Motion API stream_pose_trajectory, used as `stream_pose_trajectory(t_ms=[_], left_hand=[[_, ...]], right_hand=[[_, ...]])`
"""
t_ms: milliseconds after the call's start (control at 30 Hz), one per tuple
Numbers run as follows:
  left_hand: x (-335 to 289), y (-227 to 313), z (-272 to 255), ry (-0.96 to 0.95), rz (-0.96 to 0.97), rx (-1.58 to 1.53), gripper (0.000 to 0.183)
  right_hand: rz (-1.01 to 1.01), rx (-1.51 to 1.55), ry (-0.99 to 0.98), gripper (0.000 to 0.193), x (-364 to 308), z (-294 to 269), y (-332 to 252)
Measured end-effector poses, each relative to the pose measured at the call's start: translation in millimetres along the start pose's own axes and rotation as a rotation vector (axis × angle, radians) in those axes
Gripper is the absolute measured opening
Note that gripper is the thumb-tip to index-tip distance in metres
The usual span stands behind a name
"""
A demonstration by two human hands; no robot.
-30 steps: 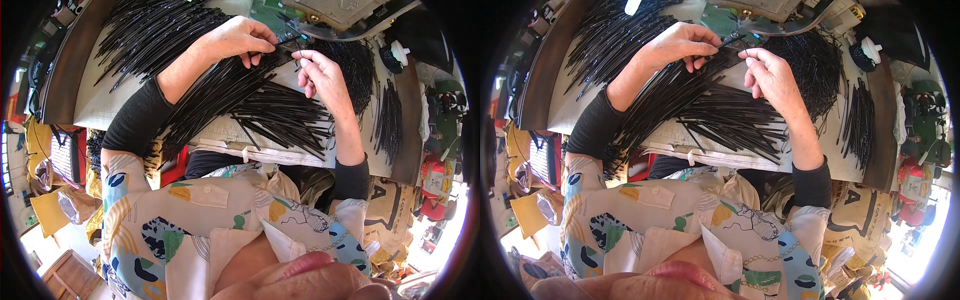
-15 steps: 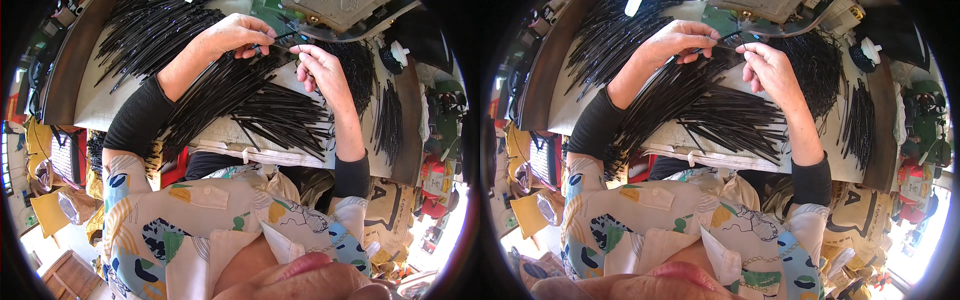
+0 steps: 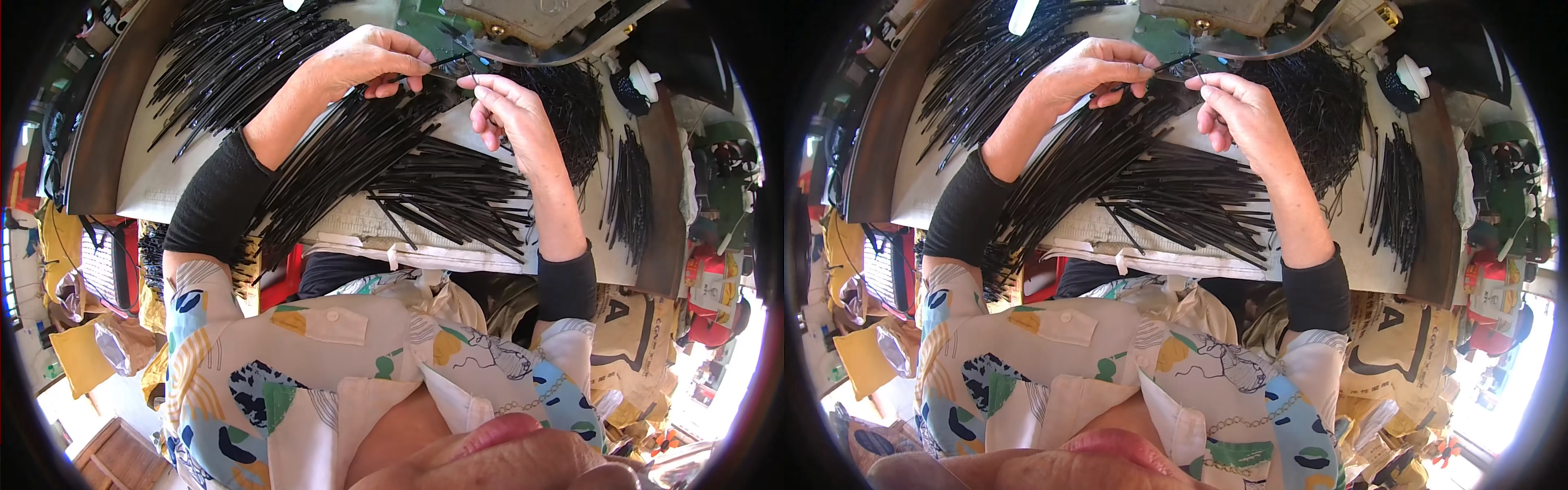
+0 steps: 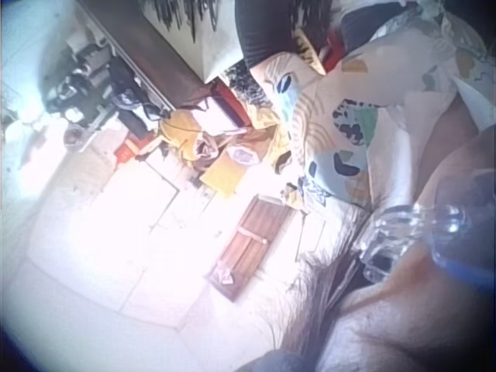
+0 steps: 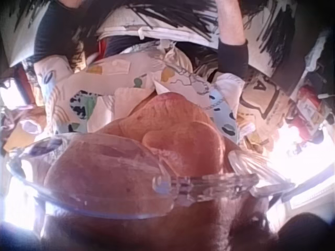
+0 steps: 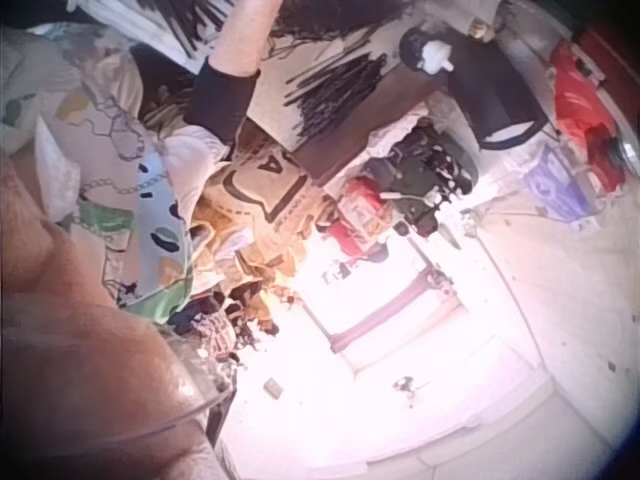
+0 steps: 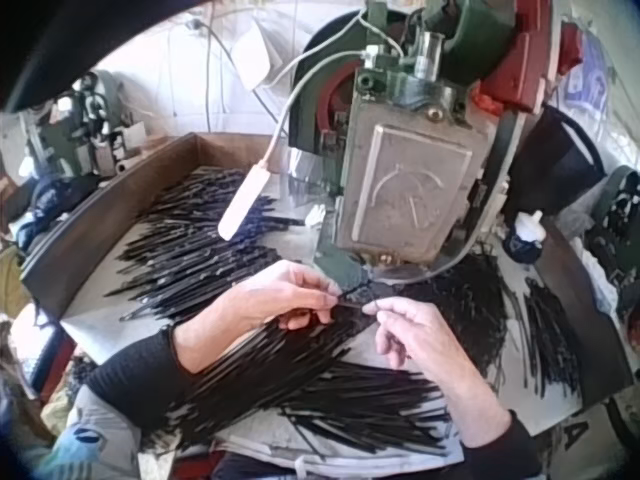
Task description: The person assembles small black plastic components into finished assemblies using a mechanical press at a workstation.
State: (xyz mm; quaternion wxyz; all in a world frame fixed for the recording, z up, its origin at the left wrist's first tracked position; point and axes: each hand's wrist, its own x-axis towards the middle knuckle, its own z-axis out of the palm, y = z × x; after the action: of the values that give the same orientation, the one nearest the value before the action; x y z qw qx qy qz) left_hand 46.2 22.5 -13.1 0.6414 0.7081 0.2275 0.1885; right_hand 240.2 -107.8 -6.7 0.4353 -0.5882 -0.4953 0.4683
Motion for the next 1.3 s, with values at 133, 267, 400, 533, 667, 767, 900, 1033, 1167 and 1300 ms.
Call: stream_pose_trajectory(t_ms=[133,267,400,533,667,767,900,1033,1167,1300], left_hand=[[-1.1,1.1,-0.2,-0.003,-0.077,-0.092,0.030],[-9.1,-0.6,7.7,0.051,-0.081,-0.186,0.031],[-12.3,1.0,34.0,0.039,-0.066,-0.258,0.028],[-18.7,5.3,53.8,-0.015,-0.045,-0.211,0.028],[-22.5,9.0,39.8,-0.030,-0.006,0.115,0.026],[-22.4,10.0,8.8,0.133,0.096,0.825,0.023],[-32.2,6.9,-18.2,0.302,0.196,1.162,0.017],[-26.5,-10.9,-19.1,0.300,0.153,1.351,0.016],[-22.8,-17.4,-17.7,0.318,0.202,1.397,0.015],[-27.8,-11.2,-19.3,0.316,0.207,1.352,0.013]], right_hand=[[0.030,0.161,-0.026,0.026,0.6,-2.6,1.7],[-0.043,0.341,0.076,0.027,7.6,-2.4,10.6],[-0.143,0.794,0.313,0.025,13.5,-19.5,30.1],[-0.177,0.840,0.162,0.022,14.1,-27.9,40.1],[-0.096,0.689,0.238,0.022,12.8,-17.0,31.5],[-0.151,0.718,0.237,0.022,15.5,-20.0,29.6],[-0.121,0.713,0.304,0.021,14.3,-25.2,30.5],[-0.118,0.692,0.262,0.022,13.5,-19.0,26.6],[-0.090,0.687,0.260,0.023,12.4,-17.7,25.7],[-0.087,0.669,0.235,0.023,12.9,-15.2,24.7]])
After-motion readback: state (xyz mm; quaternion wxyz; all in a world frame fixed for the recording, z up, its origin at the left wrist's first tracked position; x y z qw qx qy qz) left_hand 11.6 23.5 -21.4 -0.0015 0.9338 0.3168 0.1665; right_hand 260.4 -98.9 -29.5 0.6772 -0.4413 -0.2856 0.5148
